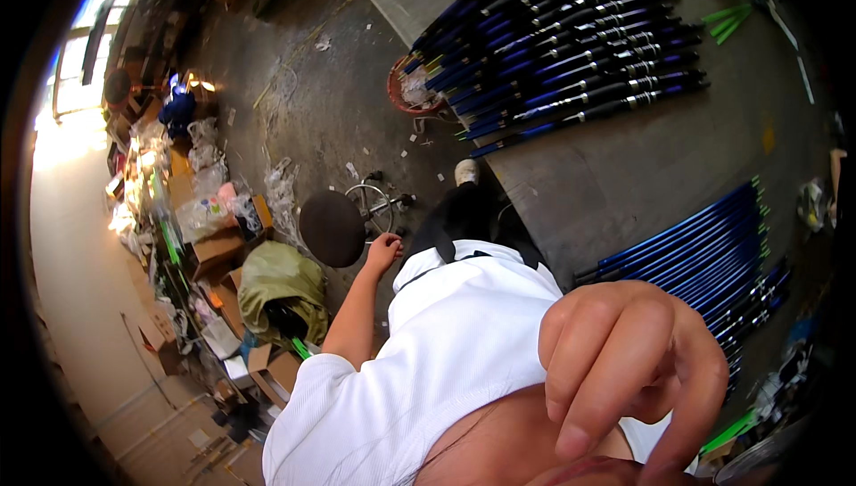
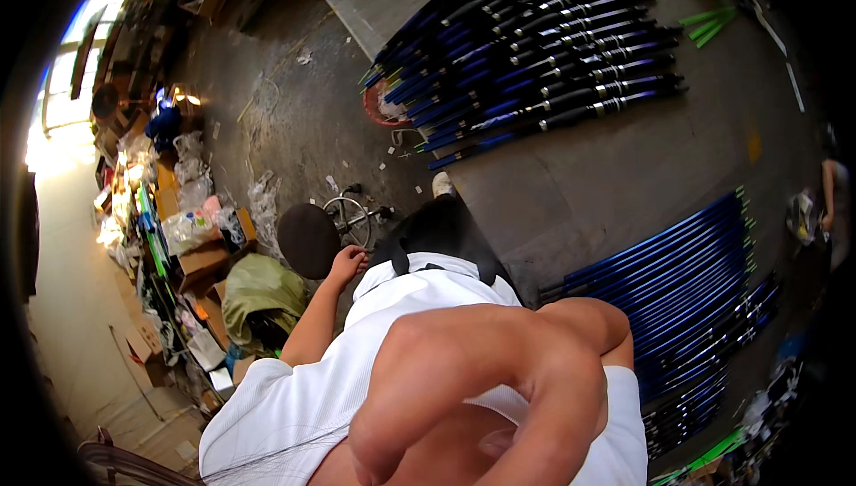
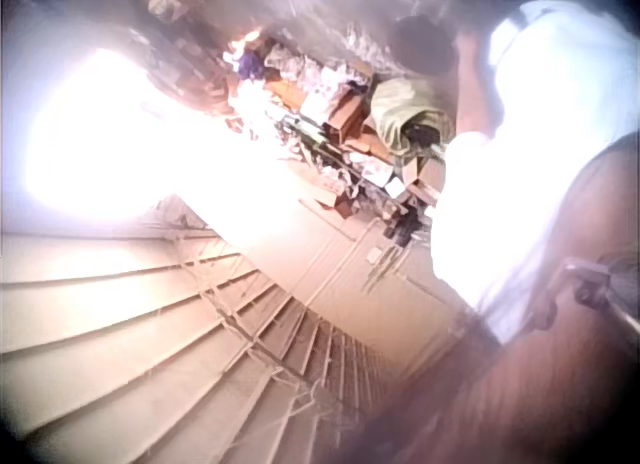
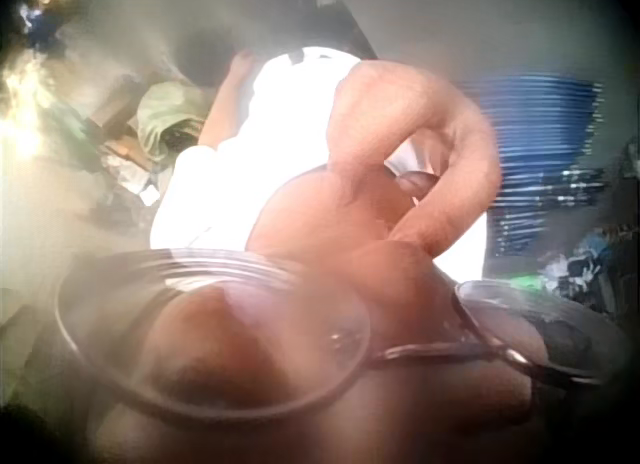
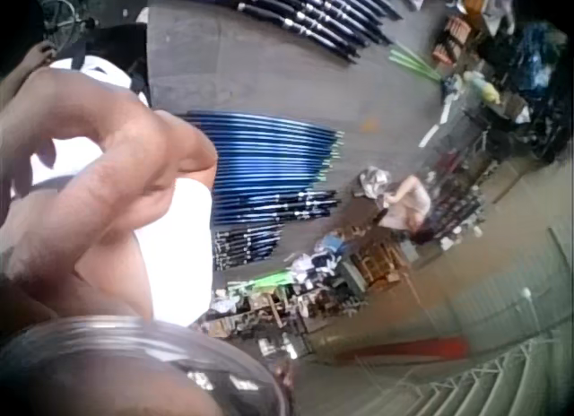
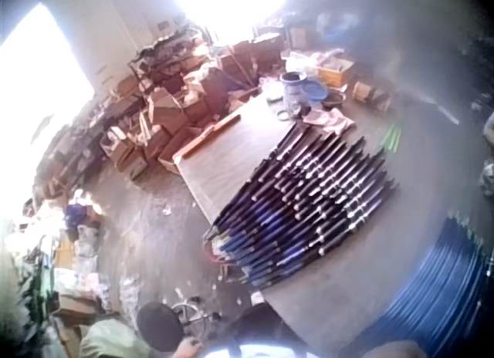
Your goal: The person repeatedly picks up bundles of blue and black fishing rods from a table, inspects them, and places them back down in organized stacks. They handle the rods by hand, moving them between piles and occasionally separating individual rods from bundles.
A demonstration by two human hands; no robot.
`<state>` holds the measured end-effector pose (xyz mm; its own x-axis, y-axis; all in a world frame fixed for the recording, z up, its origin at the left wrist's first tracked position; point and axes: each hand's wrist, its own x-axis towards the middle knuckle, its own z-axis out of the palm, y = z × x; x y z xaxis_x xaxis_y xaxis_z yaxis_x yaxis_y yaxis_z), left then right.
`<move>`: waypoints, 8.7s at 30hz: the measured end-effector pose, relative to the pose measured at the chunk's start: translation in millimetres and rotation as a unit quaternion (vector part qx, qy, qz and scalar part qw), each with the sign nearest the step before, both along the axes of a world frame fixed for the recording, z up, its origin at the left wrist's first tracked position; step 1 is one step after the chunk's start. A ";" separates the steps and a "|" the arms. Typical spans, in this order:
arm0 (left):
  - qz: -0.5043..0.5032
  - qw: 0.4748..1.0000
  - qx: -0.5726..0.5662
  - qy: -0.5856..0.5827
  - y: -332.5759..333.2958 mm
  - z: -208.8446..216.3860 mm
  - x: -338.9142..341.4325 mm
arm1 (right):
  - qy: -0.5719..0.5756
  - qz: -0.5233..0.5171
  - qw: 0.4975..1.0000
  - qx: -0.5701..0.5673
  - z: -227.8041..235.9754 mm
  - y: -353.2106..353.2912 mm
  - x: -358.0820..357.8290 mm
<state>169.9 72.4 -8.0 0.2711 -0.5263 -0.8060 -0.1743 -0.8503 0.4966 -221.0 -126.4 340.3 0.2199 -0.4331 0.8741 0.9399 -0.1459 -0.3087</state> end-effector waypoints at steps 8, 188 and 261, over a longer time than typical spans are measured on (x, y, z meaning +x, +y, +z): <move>-0.162 0.970 -0.137 -0.118 -4.6 -11.2 11.4 | 0.104 -0.120 0.946 0.281 53.1 44.3 96.7; -0.194 0.614 0.162 0.748 -745.6 261.5 34.2 | 0.559 -0.560 0.010 0.611 -45.1 -172.4 611.2; 0.048 0.972 0.223 0.059 -554.2 170.4 793.9 | 0.703 -0.558 0.409 0.166 -198.4 -584.0 653.9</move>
<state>963.8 -481.8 162.5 0.1930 -0.0945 -0.9766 -0.0474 -0.9951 0.0869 432.9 -710.4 141.8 -0.0920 -0.9928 0.0761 -0.7943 0.0270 -0.6069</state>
